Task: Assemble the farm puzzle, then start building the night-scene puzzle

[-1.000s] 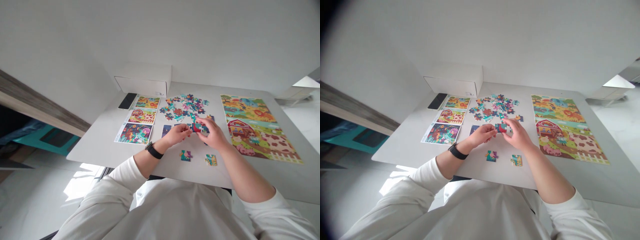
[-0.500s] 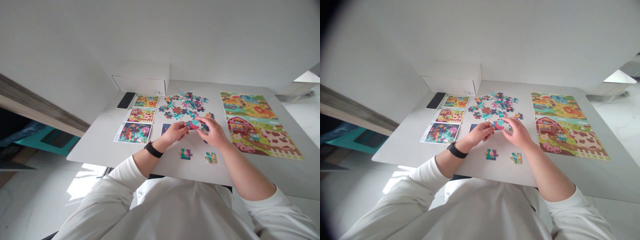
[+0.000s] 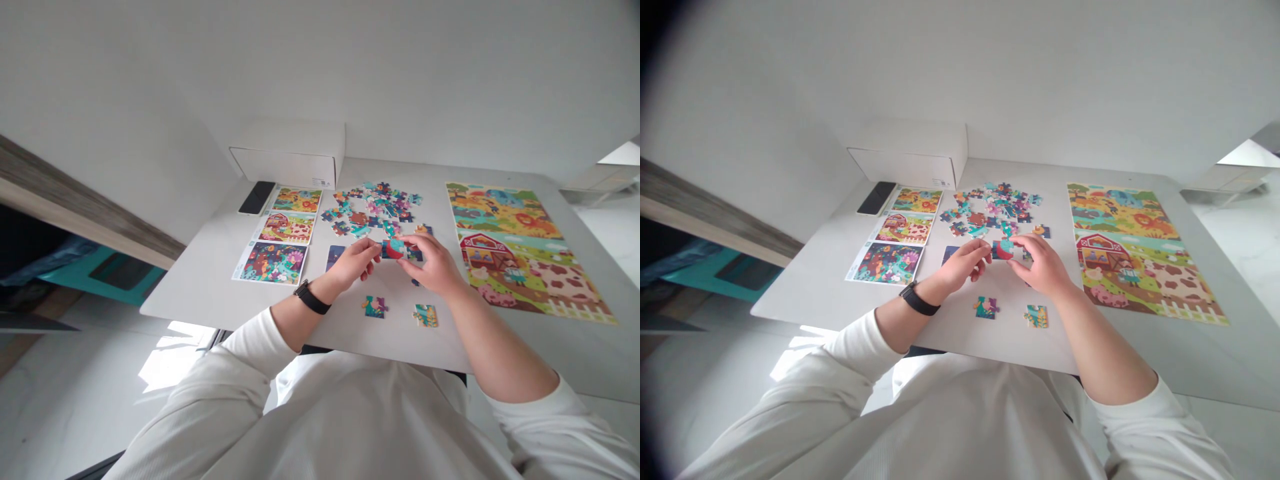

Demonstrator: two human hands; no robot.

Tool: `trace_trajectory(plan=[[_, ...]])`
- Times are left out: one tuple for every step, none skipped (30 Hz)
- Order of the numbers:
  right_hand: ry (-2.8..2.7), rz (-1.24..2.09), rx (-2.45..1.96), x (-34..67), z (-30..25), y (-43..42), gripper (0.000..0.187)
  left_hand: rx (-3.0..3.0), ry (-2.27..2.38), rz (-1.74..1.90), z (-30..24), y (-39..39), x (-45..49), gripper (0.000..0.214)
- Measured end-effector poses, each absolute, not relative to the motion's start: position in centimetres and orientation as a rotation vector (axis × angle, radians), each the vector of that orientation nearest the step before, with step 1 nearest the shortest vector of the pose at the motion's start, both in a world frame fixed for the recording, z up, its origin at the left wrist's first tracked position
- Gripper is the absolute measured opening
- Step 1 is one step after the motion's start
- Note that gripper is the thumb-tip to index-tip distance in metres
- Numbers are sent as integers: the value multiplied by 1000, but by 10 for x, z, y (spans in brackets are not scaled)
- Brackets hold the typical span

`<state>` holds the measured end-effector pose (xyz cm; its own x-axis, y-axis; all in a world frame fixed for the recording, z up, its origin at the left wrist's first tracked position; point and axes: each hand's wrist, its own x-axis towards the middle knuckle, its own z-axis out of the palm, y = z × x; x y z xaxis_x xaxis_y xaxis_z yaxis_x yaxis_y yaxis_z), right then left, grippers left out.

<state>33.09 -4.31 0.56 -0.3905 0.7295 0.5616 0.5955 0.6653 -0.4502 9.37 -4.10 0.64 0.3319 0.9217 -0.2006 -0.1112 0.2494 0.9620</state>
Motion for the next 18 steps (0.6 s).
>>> trace_trajectory(plan=[[-2115,231,-1025,331,5,-43,48,1064,973,886,6,-40,94,23],[-2113,236,-1028,331,5,-43,49,1066,978,891,6,-39,94,22],[-2113,241,-1029,331,5,-43,49,1072,982,895,5,-39,94,21],[-2113,244,-1029,331,4,-43,49,1081,984,900,5,-38,94,21],[-2114,245,-1029,330,4,-43,49,1091,985,905,4,-38,95,21],[-2116,245,-1029,330,4,-43,49,1101,984,909,4,-38,95,20],[-2120,244,-1031,330,4,-43,49,1109,985,912,3,-37,95,21],[-2124,244,-1035,330,4,-43,49,1116,988,913,3,-37,95,21],[-2126,242,-1038,330,4,-43,49,1121,992,912,3,-37,95,22],[-2129,241,-1042,330,3,-43,48,1123,995,907,3,-37,95,23],[-2131,239,-1045,330,3,-43,48,1123,997,903,3,-37,95,24],[-2131,239,-1048,330,3,-43,48,1122,996,900,4,-38,94,25],[-2129,239,-1050,330,4,-43,47,1120,993,899,4,-38,94,25],[-2127,240,-1050,330,4,-43,47,1118,990,899,5,-38,94,25],[-2125,242,-1051,330,4,-43,47,1117,988,901,5,-38,94,25],[-2125,245,-1053,330,4,-43,47,1117,990,904,6,-38,94,25],[-2126,249,-1055,330,4,-43,47,1118,993,905,6,-38,94,25],[-2129,251,-1057,330,4,-43,47,1119,997,906,6,-39,94,24]])
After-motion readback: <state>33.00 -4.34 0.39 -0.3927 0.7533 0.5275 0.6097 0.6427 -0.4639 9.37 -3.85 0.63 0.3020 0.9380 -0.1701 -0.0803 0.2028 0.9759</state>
